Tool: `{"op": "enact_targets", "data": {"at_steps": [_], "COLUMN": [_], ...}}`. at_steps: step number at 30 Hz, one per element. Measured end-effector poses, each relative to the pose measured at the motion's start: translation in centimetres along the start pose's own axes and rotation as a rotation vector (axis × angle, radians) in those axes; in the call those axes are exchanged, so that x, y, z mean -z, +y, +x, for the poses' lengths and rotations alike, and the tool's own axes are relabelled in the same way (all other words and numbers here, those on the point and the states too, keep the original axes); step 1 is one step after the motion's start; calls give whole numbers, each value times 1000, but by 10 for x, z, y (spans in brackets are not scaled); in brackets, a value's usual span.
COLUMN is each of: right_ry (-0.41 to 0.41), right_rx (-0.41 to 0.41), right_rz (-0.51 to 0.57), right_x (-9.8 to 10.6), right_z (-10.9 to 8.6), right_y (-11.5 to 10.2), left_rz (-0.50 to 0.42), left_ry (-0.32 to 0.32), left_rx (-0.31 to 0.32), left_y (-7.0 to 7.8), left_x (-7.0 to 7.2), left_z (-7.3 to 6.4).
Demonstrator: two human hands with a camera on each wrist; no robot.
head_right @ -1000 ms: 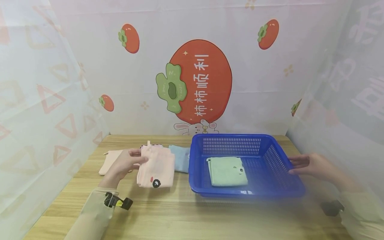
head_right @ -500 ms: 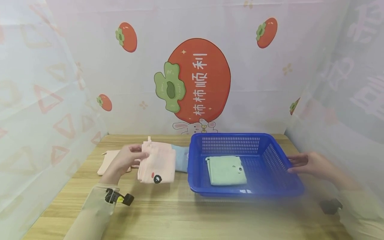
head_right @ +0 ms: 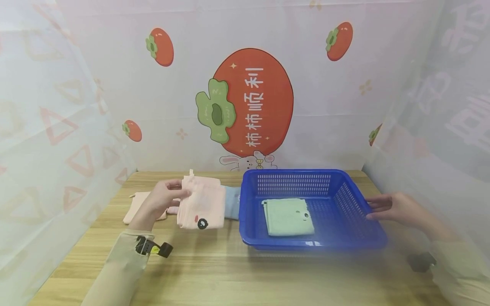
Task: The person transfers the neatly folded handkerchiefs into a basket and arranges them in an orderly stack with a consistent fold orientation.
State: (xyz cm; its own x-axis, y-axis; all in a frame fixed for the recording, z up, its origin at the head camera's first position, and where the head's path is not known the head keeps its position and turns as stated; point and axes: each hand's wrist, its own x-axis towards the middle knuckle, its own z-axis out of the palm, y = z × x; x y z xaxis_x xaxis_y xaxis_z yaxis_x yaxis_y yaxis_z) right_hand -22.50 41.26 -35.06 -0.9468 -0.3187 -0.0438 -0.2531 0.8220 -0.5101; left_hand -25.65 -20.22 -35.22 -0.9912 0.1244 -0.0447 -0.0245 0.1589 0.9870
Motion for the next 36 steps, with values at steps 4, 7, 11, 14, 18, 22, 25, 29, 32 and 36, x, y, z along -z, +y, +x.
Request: {"op": "enact_targets", "data": {"at_steps": [4,7,11,14,18,22,25,29,32,36], "right_ry": [-4,-1,6,11,22,26,18,19,25,21], "right_rx": [-2,4,12,12,18,26,18,6,5,1], "right_rz": [4,8,11,10,5,3,0,-12,-19,-26], "right_x": [0,0,-1,-1,-1,0,0,-1,-1,-1], "right_z": [0,0,0,0,0,0,0,0,0,1], "right_y": [1,2,2,3,2,1,1,2,3,5], "left_rz": [10,8,8,18,18,18,21,22,16,8], "left_ry": [-12,-13,-10,-10,-9,-6,-7,-13,-17,-17], "left_rx": [-20,-17,-20,-32,-37,-40,-43,-50,-58,-61], "left_y": [2,4,6,9,12,15,18,20,22,25], "left_x": [-1,-1,-3,-4,-6,-9,-11,-13,-14,-17], "left_z": [1,2,5,6,7,9,9,10,10,10]}}
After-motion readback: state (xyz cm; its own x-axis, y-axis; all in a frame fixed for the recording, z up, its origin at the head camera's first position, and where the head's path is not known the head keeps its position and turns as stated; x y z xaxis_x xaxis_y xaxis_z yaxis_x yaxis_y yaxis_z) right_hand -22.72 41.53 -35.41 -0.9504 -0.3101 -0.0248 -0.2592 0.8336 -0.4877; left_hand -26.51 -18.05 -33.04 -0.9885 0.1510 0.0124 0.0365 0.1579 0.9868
